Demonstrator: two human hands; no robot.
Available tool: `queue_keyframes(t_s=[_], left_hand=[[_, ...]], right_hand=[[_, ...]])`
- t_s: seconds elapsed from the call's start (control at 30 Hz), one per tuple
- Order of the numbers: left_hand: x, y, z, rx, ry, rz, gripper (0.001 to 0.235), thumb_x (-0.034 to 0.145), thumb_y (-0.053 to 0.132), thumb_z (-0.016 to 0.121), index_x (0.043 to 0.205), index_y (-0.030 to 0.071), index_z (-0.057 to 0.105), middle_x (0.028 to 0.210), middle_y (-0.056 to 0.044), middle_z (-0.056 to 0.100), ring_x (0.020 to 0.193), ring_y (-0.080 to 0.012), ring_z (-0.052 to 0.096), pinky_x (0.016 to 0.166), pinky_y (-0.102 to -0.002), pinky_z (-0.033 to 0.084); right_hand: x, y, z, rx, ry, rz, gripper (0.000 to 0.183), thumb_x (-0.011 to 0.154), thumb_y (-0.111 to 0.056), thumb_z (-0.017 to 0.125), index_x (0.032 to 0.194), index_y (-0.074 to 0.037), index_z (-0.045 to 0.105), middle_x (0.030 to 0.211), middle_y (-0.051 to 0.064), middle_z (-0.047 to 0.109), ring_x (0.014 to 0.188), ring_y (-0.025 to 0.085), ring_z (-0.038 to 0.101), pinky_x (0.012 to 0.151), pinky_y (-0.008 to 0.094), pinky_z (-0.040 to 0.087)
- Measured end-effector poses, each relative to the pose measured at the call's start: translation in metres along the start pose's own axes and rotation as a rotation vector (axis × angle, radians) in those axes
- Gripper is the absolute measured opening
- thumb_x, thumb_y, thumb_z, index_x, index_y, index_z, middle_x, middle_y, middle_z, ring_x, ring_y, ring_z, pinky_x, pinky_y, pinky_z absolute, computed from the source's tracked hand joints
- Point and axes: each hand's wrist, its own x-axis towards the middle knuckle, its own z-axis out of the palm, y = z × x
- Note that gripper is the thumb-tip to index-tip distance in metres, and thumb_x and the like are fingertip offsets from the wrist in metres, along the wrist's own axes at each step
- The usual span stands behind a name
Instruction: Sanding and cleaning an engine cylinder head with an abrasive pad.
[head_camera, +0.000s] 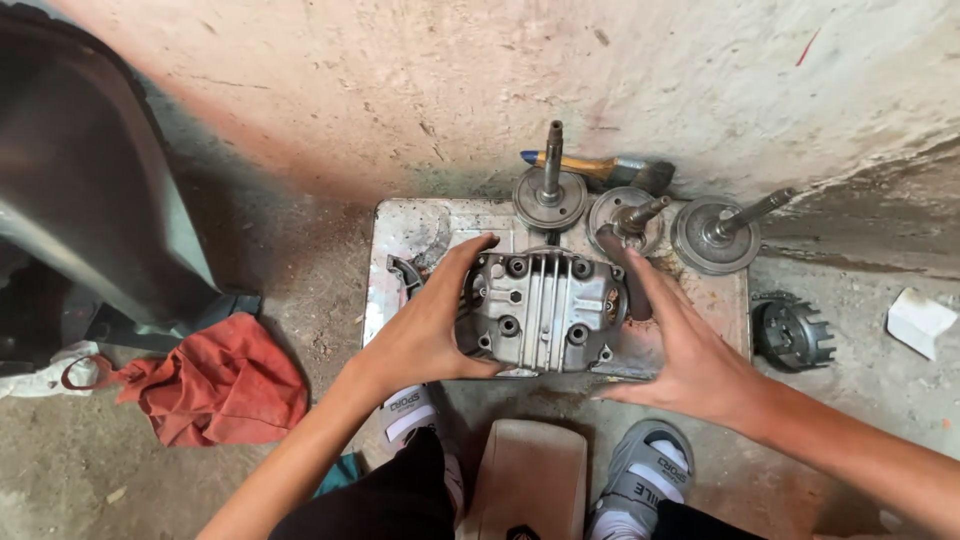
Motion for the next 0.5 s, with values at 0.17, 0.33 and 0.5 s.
queue_keyframes(t_s=[0.17, 0.33, 0.5], left_hand=[[0.003, 0.005, 0.002, 0.062, -0.008, -0.003, 0.122, 0.052, 0.028, 0.094, 0.154, 0.001, 0.032, 0.152, -0.022, 0.043, 0.141, -0.038, 0.046, 0.116, -0.043, 0.04], [-0.003, 0.0, 0.007, 0.121, 0.065, 0.158, 0.115, 0.053, 0.028, 0.095, 0.15, 0.0, 0.038, 0.148, -0.021, 0.046, 0.138, -0.0404, 0.048, 0.116, -0.045, 0.042], [-0.002, 0.024, -0.008, 0.203, 0.124, 0.307, 0.113, 0.054, 0.032, 0.096, 0.147, -0.001, 0.04, 0.146, -0.021, 0.048, 0.135, -0.041, 0.051, 0.113, -0.045, 0.045]], right_hand=[[0.013, 0.0, 0.01, -0.125, 0.016, -0.005, 0.142, 0.048, -0.033, 0.1, 0.155, 0.004, 0.014, 0.156, 0.028, 0.028, 0.144, 0.044, 0.031, 0.114, 0.053, 0.032], [0.012, 0.0, -0.002, -0.082, 0.034, -0.088, 0.125, 0.049, -0.022, 0.095, 0.153, -0.001, 0.031, 0.149, 0.023, 0.041, 0.136, 0.039, 0.042, 0.107, 0.047, 0.047], [0.011, 0.001, -0.017, -0.22, 0.16, -0.461, 0.127, 0.046, -0.032, 0.097, 0.15, 0.001, 0.033, 0.145, 0.022, 0.045, 0.134, 0.039, 0.043, 0.114, 0.049, 0.04]])
